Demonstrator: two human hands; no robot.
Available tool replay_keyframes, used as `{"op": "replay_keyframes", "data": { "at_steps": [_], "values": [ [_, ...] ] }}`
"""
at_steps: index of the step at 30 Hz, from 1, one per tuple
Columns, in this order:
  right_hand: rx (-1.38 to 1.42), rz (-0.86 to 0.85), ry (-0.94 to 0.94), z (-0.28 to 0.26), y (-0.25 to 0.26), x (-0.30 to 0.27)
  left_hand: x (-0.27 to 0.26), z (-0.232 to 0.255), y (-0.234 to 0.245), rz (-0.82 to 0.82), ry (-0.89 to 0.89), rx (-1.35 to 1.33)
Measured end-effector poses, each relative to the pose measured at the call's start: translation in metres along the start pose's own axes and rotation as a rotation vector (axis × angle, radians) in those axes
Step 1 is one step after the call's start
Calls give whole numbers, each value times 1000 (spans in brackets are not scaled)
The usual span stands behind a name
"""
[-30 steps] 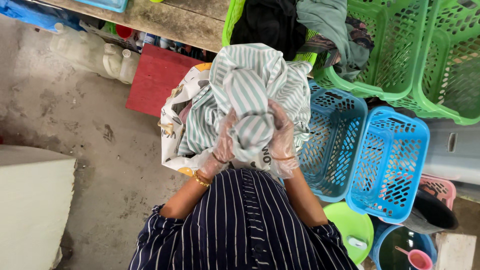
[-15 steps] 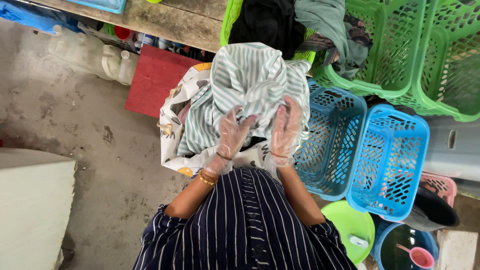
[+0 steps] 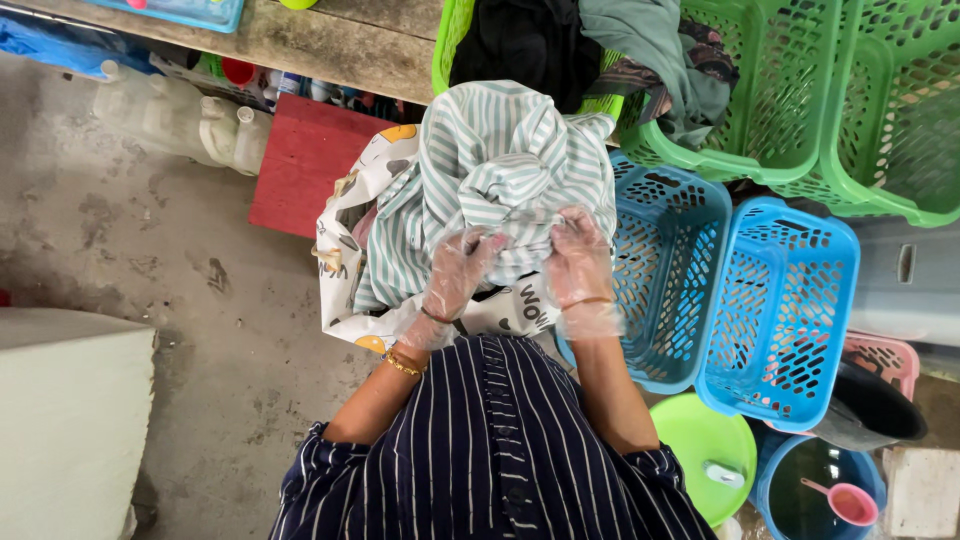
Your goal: The person sorts various pieces of laundry from a bag into several plastic baskets, handling a black shirt, a striped shirt, a pink shirt, a grey shirt, and a white shirt one at a time.
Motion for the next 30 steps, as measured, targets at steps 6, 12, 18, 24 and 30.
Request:
{"op": "replay_keyframes", "data": {
  "at_steps": [6, 12, 18, 24, 30],
  "values": [
    [225, 46, -414, 11, -27, -18, 0, 22, -4, 49, -129, 137],
    [-912, 44, 497, -69, -62, -54, 7, 35, 4, 92, 12, -140],
    [-1154, -261, 614, -51, -70, -42, 5, 35, -3, -58, -138, -95],
    [-53, -102, -274, -11, -32, -11, 6, 46, 1, -98, -376, 76],
    [-263, -36, 120, -26, -50, -17, -3, 101, 28, 322, -588, 88]
  ]
}}
Point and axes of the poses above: each hand's wrist, its own x-axis towards the middle knuckle, its own y-axis out of the back of the hand, z = x × y, the point moved 6 cm from there along x, towards the middle knuckle, and after that the axes turned 15 degrees about z, right-handed, at the moved point
